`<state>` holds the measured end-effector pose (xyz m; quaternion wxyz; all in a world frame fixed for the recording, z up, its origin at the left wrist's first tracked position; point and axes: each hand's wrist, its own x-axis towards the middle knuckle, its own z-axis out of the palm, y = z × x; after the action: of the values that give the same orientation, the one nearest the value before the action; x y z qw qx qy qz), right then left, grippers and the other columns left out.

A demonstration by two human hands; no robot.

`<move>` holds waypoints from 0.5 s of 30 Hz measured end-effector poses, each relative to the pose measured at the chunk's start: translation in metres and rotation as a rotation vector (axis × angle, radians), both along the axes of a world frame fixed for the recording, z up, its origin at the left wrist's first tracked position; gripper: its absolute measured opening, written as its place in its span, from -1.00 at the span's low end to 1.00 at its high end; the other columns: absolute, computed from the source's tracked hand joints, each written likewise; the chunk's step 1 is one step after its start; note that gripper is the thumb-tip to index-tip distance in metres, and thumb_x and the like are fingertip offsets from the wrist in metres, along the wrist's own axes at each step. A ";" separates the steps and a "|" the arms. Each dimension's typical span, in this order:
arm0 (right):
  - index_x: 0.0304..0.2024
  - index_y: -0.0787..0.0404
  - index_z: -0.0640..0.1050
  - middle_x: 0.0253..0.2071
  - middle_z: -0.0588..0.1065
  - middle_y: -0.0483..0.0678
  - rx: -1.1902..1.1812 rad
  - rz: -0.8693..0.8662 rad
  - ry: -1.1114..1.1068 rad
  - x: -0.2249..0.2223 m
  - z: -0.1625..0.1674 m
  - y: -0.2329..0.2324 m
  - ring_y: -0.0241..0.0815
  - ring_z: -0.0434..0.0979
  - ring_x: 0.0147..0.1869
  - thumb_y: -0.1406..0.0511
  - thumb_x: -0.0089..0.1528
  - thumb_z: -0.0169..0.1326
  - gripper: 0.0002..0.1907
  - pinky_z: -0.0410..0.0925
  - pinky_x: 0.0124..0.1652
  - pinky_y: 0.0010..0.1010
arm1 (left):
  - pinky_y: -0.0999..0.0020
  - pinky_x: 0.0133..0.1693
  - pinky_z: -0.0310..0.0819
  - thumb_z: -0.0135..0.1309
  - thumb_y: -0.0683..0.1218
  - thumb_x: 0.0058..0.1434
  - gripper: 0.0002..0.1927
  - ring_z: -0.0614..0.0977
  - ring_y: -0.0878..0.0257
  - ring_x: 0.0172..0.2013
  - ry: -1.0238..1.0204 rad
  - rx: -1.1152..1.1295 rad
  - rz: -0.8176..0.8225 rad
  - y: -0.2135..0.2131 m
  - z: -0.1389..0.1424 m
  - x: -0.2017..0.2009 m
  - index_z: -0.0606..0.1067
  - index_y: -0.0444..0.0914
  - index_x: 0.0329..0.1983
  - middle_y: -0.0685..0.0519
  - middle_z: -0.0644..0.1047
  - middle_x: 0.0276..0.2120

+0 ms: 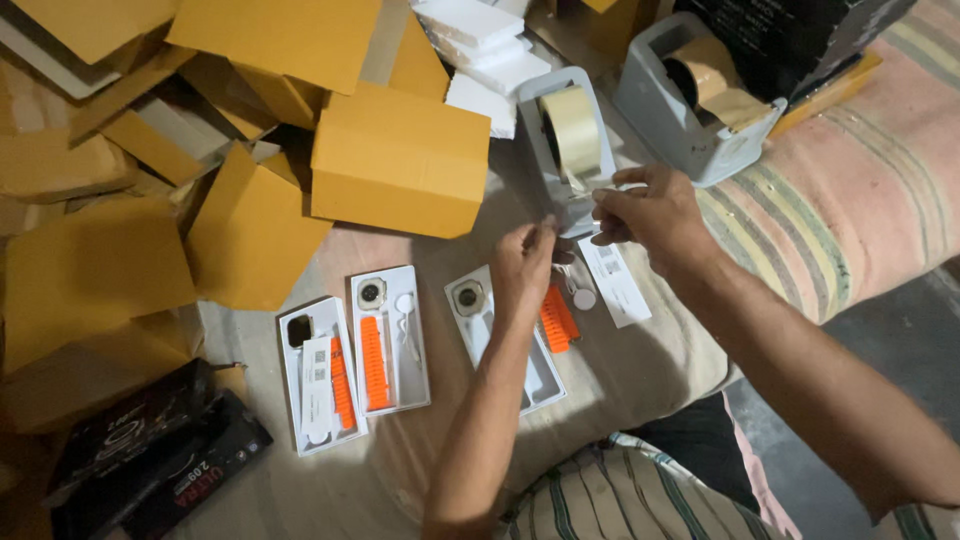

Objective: The person packs smartwatch retail boxes: they arrange the watch, orange strap, charging cable and paperwork into the white inner tray, close the tray, and place it into a yellow mailer box, repeating the process for multiple boxes and stacking the packed mailers aside.

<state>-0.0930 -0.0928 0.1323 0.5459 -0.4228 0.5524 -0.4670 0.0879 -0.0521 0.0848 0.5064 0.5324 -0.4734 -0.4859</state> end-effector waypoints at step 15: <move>0.20 0.44 0.24 -0.40 0.57 0.13 -0.185 -0.081 0.209 0.003 -0.029 0.057 -0.22 0.54 -0.45 0.38 0.25 0.25 -0.40 0.40 -0.44 -0.43 | 0.29 -0.18 0.67 0.19 0.22 0.22 -0.33 0.70 0.18 -0.30 0.612 0.184 -0.013 -0.008 -0.026 -0.034 0.52 -0.50 0.04 -0.12 0.66 -0.26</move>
<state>-0.0898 -0.0357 0.1028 0.4247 -0.4951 0.5774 -0.4911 0.0538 -0.0600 0.0587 0.5718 0.4022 -0.2564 -0.6674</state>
